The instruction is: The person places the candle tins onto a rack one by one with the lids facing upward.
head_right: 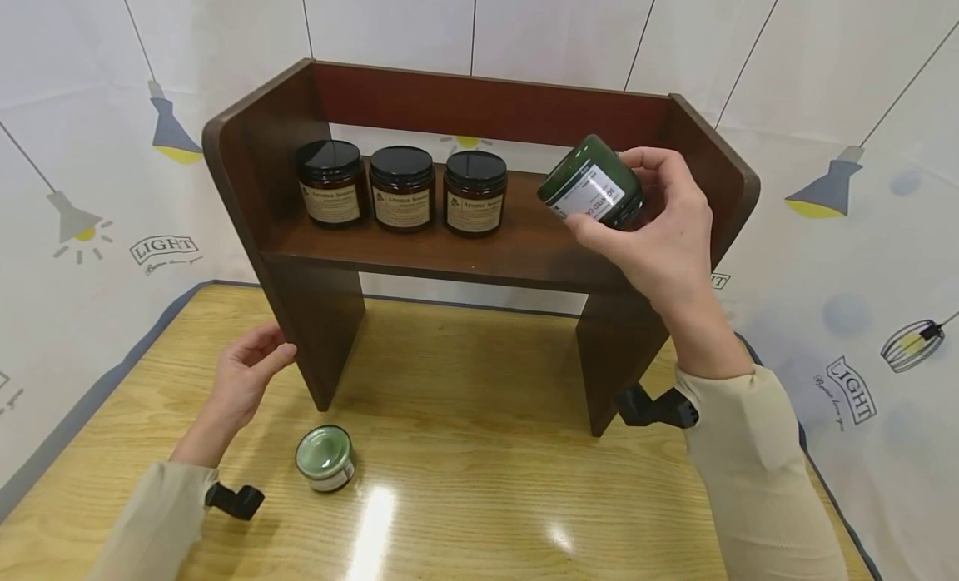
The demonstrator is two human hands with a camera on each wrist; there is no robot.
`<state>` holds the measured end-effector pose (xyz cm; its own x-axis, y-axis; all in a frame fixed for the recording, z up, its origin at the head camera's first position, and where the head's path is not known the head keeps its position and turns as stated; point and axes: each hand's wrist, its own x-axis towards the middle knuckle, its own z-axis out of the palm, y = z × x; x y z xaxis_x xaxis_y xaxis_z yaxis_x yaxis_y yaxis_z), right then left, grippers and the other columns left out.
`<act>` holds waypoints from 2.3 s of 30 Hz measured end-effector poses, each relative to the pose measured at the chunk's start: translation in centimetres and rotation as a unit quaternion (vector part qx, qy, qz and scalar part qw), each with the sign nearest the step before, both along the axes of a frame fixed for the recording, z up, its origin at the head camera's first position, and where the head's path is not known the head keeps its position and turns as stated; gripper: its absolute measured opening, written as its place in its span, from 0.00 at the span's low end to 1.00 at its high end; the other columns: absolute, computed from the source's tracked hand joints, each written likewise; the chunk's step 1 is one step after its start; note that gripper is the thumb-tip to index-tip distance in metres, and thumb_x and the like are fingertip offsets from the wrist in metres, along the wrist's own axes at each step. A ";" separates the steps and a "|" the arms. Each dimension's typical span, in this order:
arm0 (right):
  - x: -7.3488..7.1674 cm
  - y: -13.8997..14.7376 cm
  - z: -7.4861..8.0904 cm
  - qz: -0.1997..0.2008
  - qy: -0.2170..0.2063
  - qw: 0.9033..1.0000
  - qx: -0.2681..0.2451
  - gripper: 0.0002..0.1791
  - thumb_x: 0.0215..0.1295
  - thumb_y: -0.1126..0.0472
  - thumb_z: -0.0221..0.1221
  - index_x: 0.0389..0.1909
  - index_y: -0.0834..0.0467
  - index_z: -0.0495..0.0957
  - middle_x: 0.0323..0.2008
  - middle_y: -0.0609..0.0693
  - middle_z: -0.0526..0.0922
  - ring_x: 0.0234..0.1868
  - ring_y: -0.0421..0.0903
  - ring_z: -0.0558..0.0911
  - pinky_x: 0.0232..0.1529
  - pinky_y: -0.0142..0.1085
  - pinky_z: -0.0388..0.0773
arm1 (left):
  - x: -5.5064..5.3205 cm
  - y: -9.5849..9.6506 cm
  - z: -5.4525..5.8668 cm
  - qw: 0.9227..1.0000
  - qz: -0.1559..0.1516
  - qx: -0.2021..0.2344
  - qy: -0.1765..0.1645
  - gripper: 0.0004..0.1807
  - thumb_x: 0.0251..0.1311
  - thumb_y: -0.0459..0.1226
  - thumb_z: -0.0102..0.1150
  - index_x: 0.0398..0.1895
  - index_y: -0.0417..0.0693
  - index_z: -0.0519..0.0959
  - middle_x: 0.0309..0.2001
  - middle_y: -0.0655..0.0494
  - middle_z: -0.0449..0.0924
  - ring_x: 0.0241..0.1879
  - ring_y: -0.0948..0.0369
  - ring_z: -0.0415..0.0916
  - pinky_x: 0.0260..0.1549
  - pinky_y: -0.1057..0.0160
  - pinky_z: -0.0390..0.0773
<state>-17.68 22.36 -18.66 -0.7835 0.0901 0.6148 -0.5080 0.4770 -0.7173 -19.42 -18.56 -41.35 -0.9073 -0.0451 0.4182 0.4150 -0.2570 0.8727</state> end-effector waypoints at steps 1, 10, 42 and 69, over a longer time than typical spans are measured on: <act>0.0 0.0 0.1 -0.002 -0.003 1.000 -0.001 0.27 0.45 0.71 0.67 0.48 0.54 0.74 0.40 0.47 0.73 0.35 0.43 0.75 0.34 0.23 0.76 | 0.0 0.0 0.0 1.000 0.000 -0.001 0.000 0.26 0.54 0.15 0.52 0.40 0.56 0.83 0.38 0.62 0.83 0.40 0.66 0.78 0.37 0.70 0.80; -0.5 -0.3 0.6 -0.019 -0.024 0.999 -0.015 0.28 0.46 0.69 0.68 0.50 0.52 0.72 0.38 0.45 0.73 0.36 0.41 0.72 0.34 0.22 0.73 | 0.0 0.0 -0.1 1.000 0.006 -0.001 -0.003 0.27 0.54 0.14 0.51 0.40 0.55 0.83 0.37 0.62 0.83 0.40 0.66 0.78 0.36 0.70 0.80; -3.9 -1.2 0.1 0.039 -0.126 0.990 0.040 0.34 0.50 0.69 0.67 0.60 0.57 0.67 0.53 0.50 0.72 0.48 0.42 0.71 0.45 0.26 0.71 | -0.1 0.0 0.1 1.000 0.008 -0.012 0.000 0.28 0.53 0.14 0.52 0.42 0.56 0.83 0.38 0.64 0.83 0.42 0.67 0.77 0.39 0.73 0.78; -5.8 -0.7 0.3 0.152 -0.179 0.971 0.034 0.30 0.52 0.74 0.64 0.56 0.56 0.67 0.53 0.52 0.74 0.47 0.43 0.75 0.43 0.24 0.72 | 0.1 0.0 0.2 1.000 0.002 -0.001 0.002 0.26 0.54 0.15 0.52 0.41 0.55 0.83 0.38 0.62 0.83 0.41 0.67 0.77 0.38 0.72 0.78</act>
<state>-23.43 21.70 -18.39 -0.9325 -0.2098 0.2940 -0.3561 0.3974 -0.8458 -19.34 -18.56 -41.17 -0.9052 -0.0475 0.4223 0.4199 -0.2533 0.8715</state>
